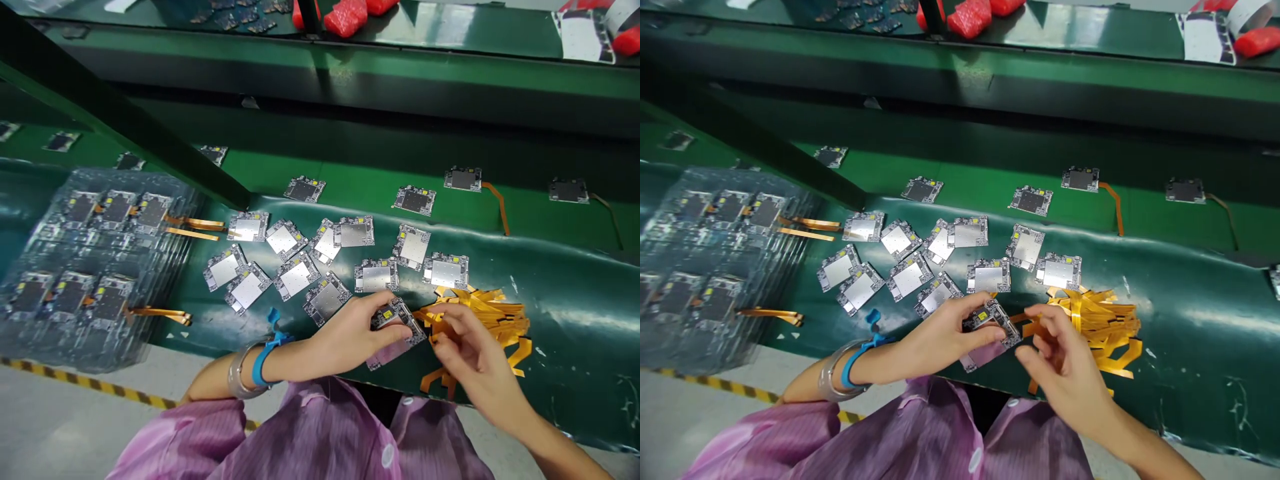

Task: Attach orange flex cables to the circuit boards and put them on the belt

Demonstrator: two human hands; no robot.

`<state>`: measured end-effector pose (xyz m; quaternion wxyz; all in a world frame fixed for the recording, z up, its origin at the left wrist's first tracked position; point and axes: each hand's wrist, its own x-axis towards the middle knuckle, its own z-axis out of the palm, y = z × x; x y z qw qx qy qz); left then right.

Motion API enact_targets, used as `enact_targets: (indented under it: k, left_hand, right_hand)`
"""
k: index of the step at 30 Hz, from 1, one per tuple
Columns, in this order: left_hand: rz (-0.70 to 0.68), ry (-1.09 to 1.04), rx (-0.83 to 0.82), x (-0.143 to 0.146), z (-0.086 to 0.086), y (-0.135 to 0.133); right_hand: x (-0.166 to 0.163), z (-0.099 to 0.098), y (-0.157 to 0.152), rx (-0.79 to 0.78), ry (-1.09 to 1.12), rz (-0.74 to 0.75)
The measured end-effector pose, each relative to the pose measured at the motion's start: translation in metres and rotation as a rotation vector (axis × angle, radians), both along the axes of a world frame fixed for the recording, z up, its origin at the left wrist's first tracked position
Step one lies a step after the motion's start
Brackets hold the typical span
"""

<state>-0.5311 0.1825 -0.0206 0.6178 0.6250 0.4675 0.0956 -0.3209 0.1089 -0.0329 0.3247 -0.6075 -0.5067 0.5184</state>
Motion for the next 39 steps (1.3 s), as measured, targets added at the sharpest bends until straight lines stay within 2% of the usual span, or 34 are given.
enact_targets:
  k: [3, 7, 16, 24, 29, 33, 39]
  left_hand:
    - [-0.044, -0.144, -0.163, -0.003, 0.001, 0.006]
    - [-0.093, -0.139, -0.256, -0.004, 0.002, 0.009]
    - [-0.118, -0.110, -0.283, -0.004, 0.004, 0.011]
    - [-0.141, -0.110, -0.271, -0.004, -0.004, 0.010]
    - [-0.192, -0.088, -0.247, -0.005, -0.005, 0.014]
    - [-0.233, -0.043, -0.243, -0.007, -0.003, 0.017]
    - [-0.275, -0.059, -0.277, -0.004, -0.002, 0.014]
  right_hand:
    - [0.007, 0.009, 0.008, -0.181, 0.103, 0.055]
    - [0.004, 0.013, 0.012, -0.272, 0.141, 0.113]
    - [-0.001, 0.009, 0.011, -0.290, 0.139, 0.088]
    - [0.007, 0.004, 0.010, -0.232, 0.031, 0.235]
    - [0.007, 0.006, 0.016, -0.312, 0.099, 0.270]
    - [0.008, 0.007, 0.016, -0.418, 0.145, 0.243]
    - [0.010, 0.010, 0.019, -0.508, 0.221, 0.339]
